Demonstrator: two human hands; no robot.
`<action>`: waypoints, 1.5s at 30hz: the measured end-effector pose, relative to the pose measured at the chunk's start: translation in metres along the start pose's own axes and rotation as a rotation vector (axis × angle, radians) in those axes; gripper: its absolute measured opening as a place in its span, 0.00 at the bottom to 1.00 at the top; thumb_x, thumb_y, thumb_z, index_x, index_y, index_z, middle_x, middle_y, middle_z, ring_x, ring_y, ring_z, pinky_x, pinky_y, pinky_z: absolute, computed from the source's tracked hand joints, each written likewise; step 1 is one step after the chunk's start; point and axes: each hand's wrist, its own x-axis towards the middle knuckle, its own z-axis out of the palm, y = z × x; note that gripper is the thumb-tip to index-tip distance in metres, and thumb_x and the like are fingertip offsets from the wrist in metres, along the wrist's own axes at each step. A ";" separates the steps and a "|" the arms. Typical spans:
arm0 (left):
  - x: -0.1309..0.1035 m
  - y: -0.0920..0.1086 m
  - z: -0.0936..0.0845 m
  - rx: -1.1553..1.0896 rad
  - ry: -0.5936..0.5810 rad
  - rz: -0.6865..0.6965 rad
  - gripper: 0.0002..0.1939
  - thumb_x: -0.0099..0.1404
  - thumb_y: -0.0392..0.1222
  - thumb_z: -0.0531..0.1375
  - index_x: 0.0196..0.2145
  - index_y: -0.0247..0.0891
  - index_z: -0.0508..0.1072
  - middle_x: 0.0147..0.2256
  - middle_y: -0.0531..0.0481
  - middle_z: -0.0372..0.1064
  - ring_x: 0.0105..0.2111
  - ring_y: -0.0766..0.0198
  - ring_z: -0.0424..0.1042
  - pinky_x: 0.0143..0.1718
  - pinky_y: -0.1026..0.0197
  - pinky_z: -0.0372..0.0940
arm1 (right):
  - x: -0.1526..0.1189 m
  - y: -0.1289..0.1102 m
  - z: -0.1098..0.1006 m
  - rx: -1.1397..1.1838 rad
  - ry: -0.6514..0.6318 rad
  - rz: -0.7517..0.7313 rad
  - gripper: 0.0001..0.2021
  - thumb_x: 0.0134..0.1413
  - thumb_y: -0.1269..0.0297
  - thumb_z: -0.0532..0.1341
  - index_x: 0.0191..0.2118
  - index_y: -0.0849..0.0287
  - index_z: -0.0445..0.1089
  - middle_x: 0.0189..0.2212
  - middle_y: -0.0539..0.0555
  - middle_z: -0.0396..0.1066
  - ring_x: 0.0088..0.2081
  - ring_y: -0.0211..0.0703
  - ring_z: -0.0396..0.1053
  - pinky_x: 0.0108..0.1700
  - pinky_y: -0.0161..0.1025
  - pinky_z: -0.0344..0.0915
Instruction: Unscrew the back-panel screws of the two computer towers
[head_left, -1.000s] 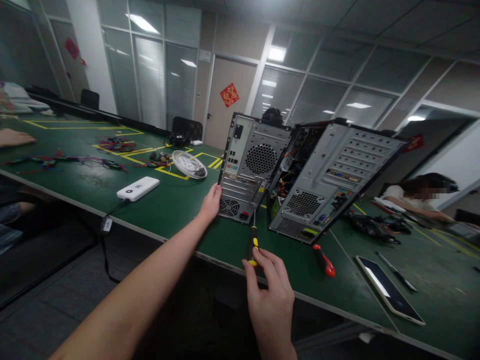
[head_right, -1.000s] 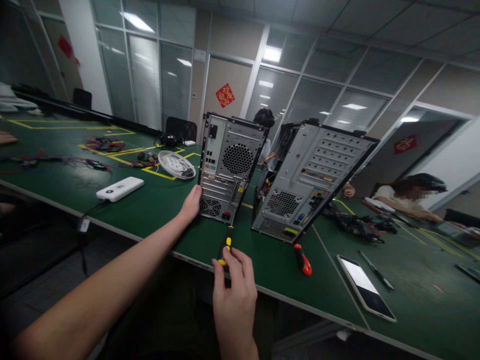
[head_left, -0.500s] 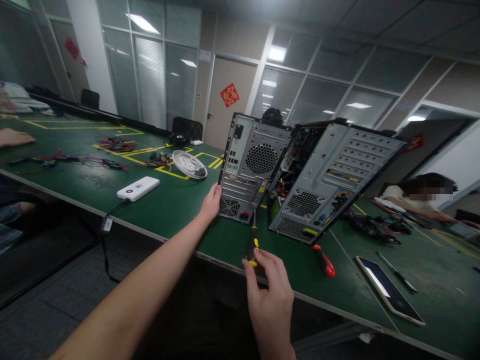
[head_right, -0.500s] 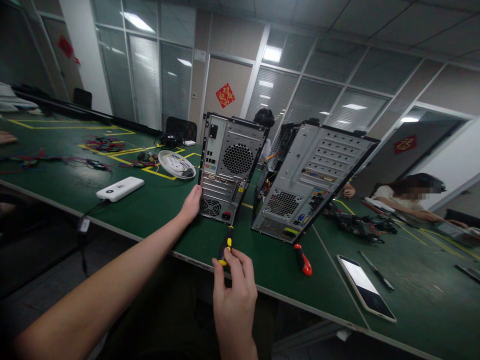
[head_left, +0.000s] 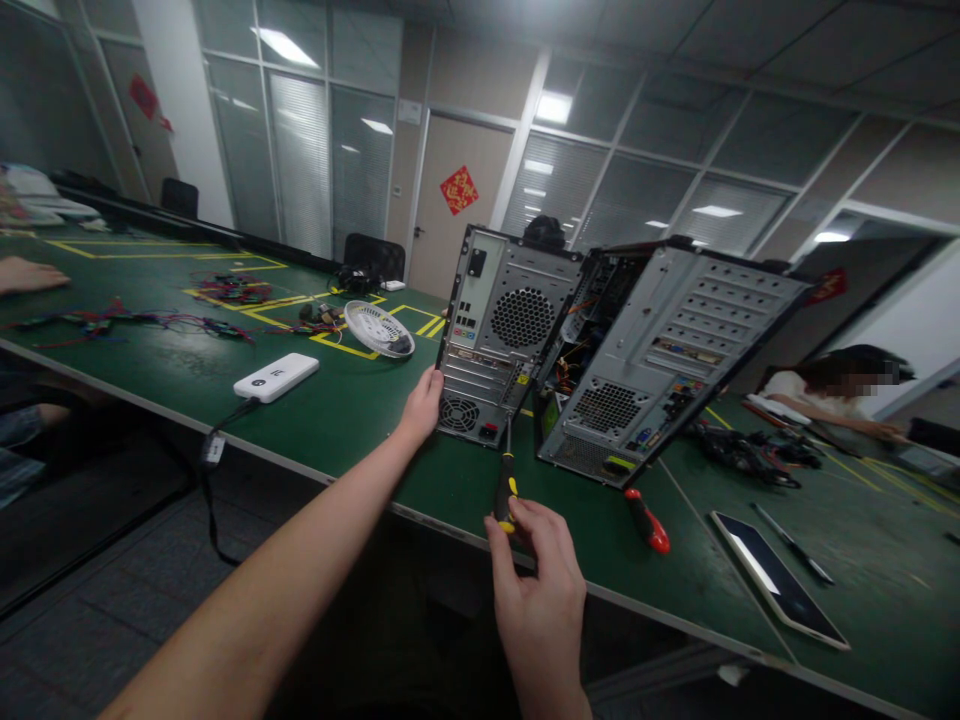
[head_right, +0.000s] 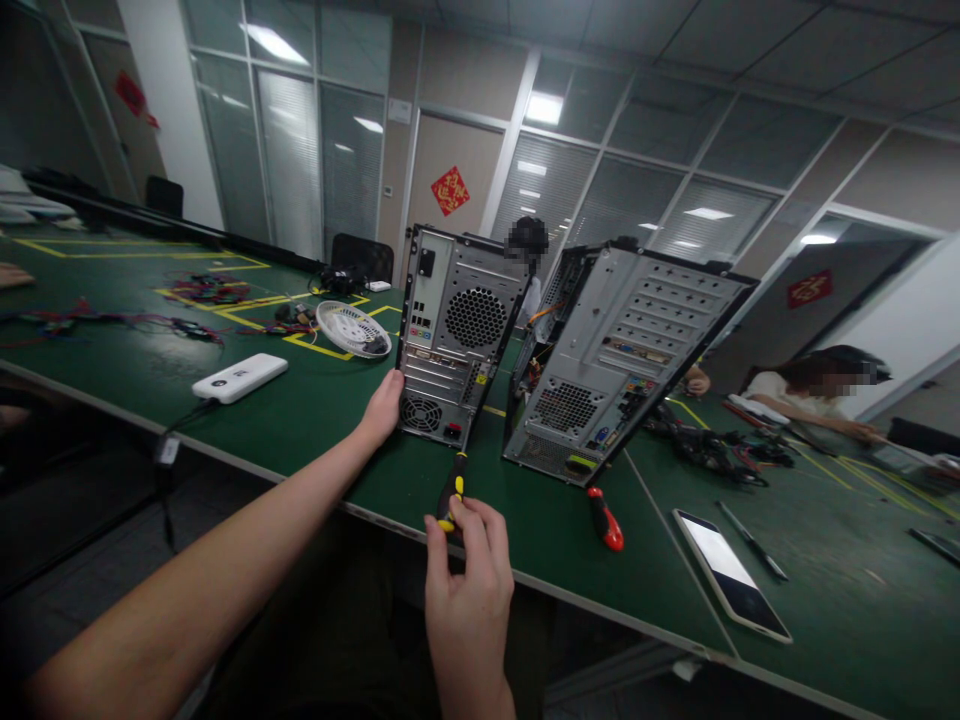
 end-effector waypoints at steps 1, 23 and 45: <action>0.000 0.000 0.000 0.003 0.002 0.002 0.33 0.76 0.67 0.47 0.60 0.41 0.74 0.58 0.41 0.77 0.61 0.49 0.73 0.68 0.49 0.61 | 0.001 0.000 -0.001 -0.016 -0.009 0.000 0.09 0.69 0.65 0.65 0.51 0.58 0.77 0.47 0.59 0.76 0.48 0.48 0.78 0.49 0.45 0.77; -0.001 0.003 0.000 -0.001 0.006 0.009 0.34 0.75 0.68 0.47 0.60 0.41 0.74 0.59 0.41 0.76 0.60 0.50 0.74 0.66 0.50 0.63 | 0.015 0.001 0.005 -0.470 -0.208 -0.030 0.15 0.72 0.63 0.55 0.57 0.61 0.69 0.39 0.58 0.79 0.33 0.49 0.79 0.31 0.40 0.66; 0.000 0.003 0.001 -0.013 -0.001 0.004 0.36 0.75 0.70 0.46 0.61 0.39 0.73 0.60 0.40 0.75 0.62 0.48 0.72 0.67 0.50 0.60 | 0.074 -0.043 -0.004 -0.871 -0.638 0.197 0.09 0.74 0.63 0.53 0.53 0.58 0.65 0.33 0.58 0.80 0.34 0.55 0.82 0.32 0.41 0.66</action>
